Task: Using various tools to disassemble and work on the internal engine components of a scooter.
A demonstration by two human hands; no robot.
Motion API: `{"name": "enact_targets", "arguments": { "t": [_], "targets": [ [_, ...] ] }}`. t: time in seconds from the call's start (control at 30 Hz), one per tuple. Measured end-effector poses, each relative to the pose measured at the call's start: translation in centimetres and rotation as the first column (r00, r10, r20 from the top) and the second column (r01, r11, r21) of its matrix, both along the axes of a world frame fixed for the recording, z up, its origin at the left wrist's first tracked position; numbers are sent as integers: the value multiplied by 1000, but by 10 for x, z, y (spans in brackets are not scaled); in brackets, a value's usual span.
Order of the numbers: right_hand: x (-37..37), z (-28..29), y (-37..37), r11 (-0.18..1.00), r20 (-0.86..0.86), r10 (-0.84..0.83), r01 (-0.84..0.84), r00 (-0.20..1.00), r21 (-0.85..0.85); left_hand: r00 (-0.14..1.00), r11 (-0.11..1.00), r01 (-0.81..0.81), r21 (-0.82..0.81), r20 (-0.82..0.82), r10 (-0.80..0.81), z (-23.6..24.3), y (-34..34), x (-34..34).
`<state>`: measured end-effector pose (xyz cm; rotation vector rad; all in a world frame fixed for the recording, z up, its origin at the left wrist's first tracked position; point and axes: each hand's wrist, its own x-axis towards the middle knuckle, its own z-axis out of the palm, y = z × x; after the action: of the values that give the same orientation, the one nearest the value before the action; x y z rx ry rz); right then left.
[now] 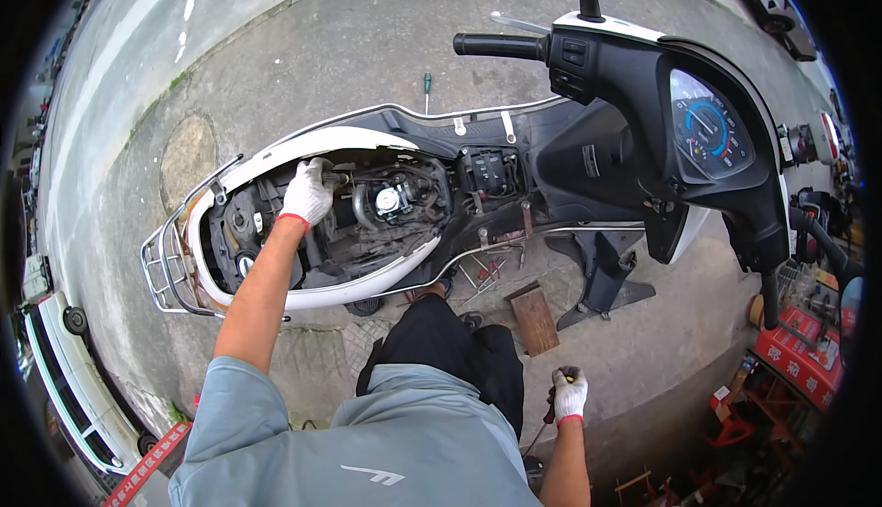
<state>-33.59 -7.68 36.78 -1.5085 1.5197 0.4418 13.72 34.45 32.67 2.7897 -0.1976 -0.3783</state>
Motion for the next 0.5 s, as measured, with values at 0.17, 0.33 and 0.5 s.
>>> {"name": "enact_targets", "arguments": {
  "t": [0.17, 0.33, 0.5],
  "targets": [
    [3, -2, 0, 1000, 6, 16, -16, 1000, -1, 994, 997, -78, 18, -78, 79, -13, 12, -1],
    [10, -5, 0, 1000, 21, 29, -29, 999, 0, 962, 988, -122, 94, -234, 141, -4, 13, 0],
    [10, -4, -2, 1000, 14, 17, -17, 1000, -1, 974, 993, -44, 111, -216, 67, 11, 8, 2]
  ]
}}
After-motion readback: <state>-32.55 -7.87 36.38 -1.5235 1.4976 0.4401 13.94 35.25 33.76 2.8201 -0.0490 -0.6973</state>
